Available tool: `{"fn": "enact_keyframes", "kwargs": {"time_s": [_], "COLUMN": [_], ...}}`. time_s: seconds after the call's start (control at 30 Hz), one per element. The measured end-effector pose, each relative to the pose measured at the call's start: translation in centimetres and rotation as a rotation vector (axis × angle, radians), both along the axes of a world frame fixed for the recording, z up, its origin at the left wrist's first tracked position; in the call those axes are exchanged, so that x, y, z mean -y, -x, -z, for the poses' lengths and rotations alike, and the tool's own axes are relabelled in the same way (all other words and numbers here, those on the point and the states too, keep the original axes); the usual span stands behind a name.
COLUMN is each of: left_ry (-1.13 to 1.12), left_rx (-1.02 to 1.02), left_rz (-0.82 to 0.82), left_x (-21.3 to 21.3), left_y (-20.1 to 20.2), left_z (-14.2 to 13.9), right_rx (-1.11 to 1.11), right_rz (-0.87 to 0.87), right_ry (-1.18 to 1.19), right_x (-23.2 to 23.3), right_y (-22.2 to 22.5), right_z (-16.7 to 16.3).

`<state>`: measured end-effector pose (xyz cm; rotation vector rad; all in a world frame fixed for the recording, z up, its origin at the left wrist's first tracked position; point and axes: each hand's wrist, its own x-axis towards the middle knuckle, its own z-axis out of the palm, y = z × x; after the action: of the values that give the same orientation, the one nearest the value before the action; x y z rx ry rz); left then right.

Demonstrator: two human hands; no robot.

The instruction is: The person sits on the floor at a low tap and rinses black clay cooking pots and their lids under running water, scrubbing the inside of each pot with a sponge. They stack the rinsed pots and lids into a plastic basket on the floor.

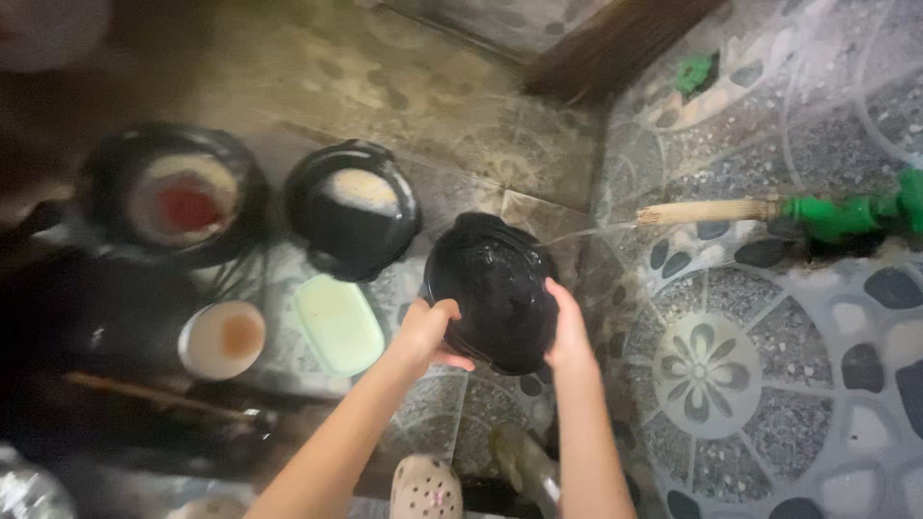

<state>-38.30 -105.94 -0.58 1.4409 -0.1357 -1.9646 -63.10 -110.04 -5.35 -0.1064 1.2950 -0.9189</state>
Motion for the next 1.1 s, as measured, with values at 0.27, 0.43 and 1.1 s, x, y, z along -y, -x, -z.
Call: {"fn": "enact_keyframes", "kwargs": {"time_s": [0.27, 0.43, 1.1], "left_ry": [0.031, 0.149, 0.483], "left_rx": [-0.07, 0.049, 2.392], "left_rz": [0.116, 0.177, 0.548], "left_x": [-4.8, -6.5, -17.5], "left_y": [-2.9, -1.7, -25.9], "left_z": [5.2, 4.0, -19.9], "right_rx": [-0.602, -1.434, -1.245], "right_rz": [-0.204, -0.514, -0.943], "right_ry": [0.529, 1.136, 2.16], "right_x": [-2.8, -6.2, -11.5], "right_y": [-6.0, -13.3, -33.5], "right_z": [-7.6, -13.0, -26.5]}}
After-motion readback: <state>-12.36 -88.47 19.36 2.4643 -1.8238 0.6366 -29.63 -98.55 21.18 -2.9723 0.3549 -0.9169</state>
